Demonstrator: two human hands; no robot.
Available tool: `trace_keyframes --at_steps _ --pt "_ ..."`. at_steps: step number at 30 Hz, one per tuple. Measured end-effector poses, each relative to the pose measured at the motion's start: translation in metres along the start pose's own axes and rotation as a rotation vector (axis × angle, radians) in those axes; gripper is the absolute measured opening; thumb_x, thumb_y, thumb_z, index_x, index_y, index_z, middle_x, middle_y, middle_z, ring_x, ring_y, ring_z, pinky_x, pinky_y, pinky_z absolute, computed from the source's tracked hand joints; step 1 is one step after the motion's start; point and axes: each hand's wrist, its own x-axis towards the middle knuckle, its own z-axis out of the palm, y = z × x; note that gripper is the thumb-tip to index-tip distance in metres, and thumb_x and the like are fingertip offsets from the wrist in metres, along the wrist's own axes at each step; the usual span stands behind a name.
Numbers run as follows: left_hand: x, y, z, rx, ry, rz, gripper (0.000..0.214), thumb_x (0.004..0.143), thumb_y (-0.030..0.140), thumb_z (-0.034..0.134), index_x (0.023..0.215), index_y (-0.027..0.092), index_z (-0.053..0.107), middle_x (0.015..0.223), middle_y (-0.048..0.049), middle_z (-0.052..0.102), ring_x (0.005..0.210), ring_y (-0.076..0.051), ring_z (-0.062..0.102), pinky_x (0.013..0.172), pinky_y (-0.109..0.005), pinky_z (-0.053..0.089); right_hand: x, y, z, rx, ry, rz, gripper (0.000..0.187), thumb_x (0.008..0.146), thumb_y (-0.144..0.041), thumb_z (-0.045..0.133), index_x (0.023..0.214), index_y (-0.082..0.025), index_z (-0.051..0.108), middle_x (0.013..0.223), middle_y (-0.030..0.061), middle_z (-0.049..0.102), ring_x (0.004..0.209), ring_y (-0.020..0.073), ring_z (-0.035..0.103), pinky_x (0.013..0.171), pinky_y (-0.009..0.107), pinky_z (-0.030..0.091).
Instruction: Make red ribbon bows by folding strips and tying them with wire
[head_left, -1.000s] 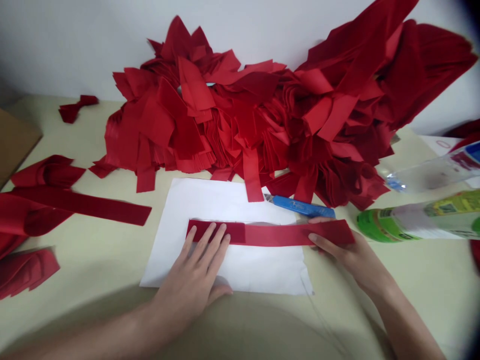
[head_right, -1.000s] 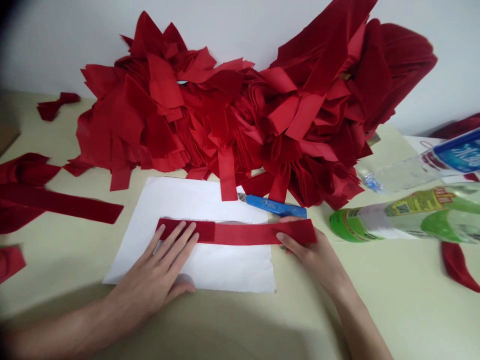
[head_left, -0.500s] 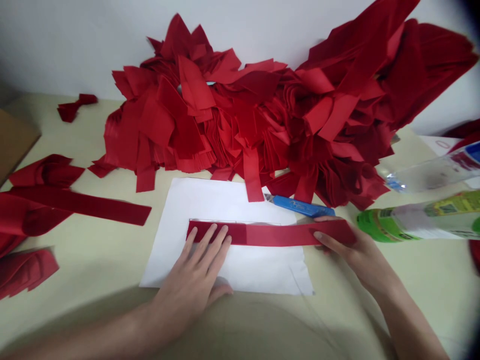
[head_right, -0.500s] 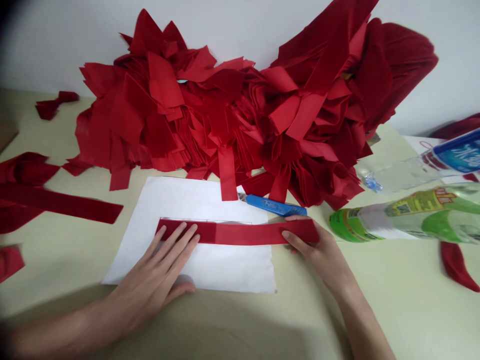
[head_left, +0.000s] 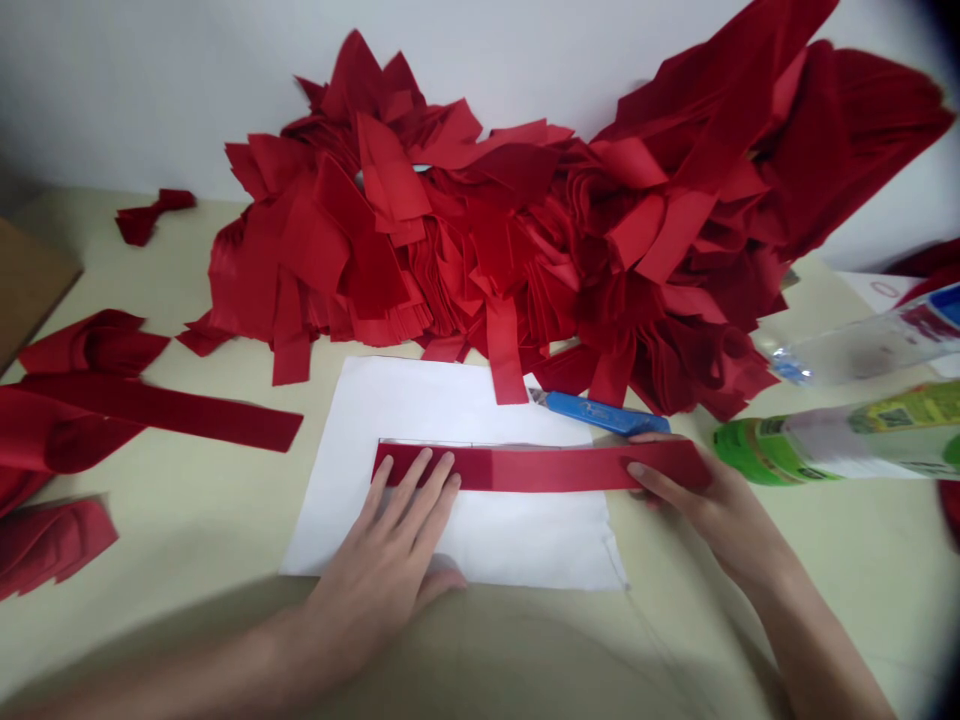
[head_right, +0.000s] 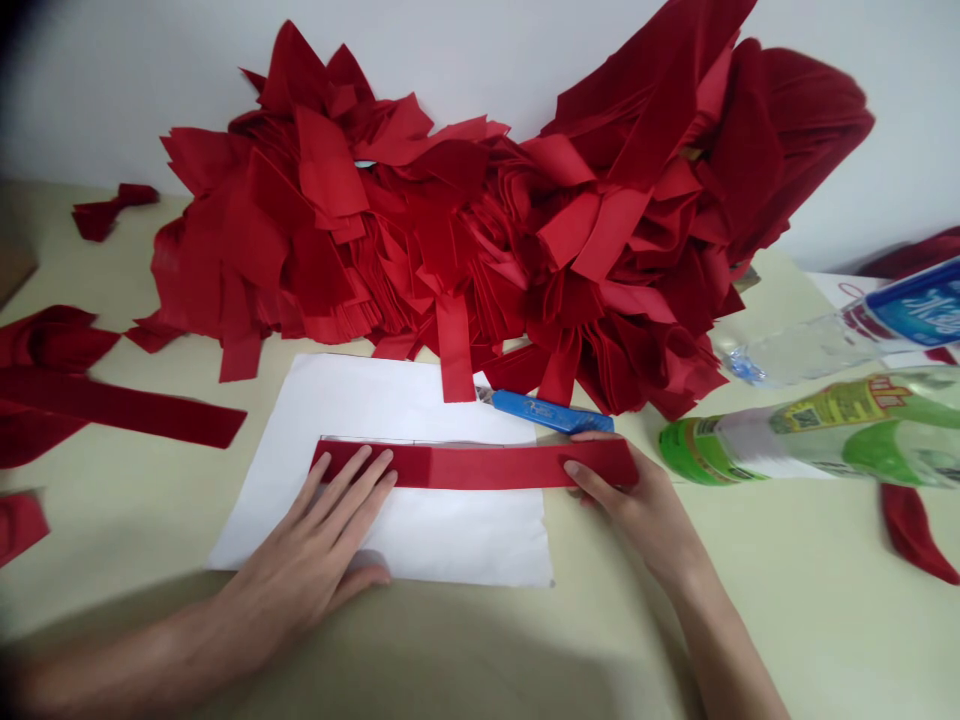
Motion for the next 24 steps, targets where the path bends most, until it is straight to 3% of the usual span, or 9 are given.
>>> trace_keyframes --at_steps 17,24 --pt "-0.001 -0.0021 0.0044 -0.036 0.015 0.012 0.064 0.09 0.054 0.034 0.135 0.01 0.038 0.144 -0.0139 0.037 0.135 -0.031 0.028 0.108 -0.051 0.023 0.0015 0.0032 0.0 0.001 0.005 -0.005 0.051 0.063 -0.05 0.072 0.098 -0.017 0.06 0.059 -0.0008 0.06 0.058 0.0157 0.056 0.056 0.027 0.047" --pt "-0.0001 -0.0021 0.0029 -0.012 0.021 0.032 0.062 0.09 0.053 0.035 0.135 0.01 0.039 0.144 -0.0152 0.038 0.134 -0.032 0.03 0.109 -0.054 0.02 0.0016 0.0076 0.0004 -0.009 0.03 -0.043 0.043 0.07 -0.049 0.068 0.097 -0.017 0.06 0.055 -0.001 0.059 0.051 0.0129 0.052 0.05 0.024 0.042"
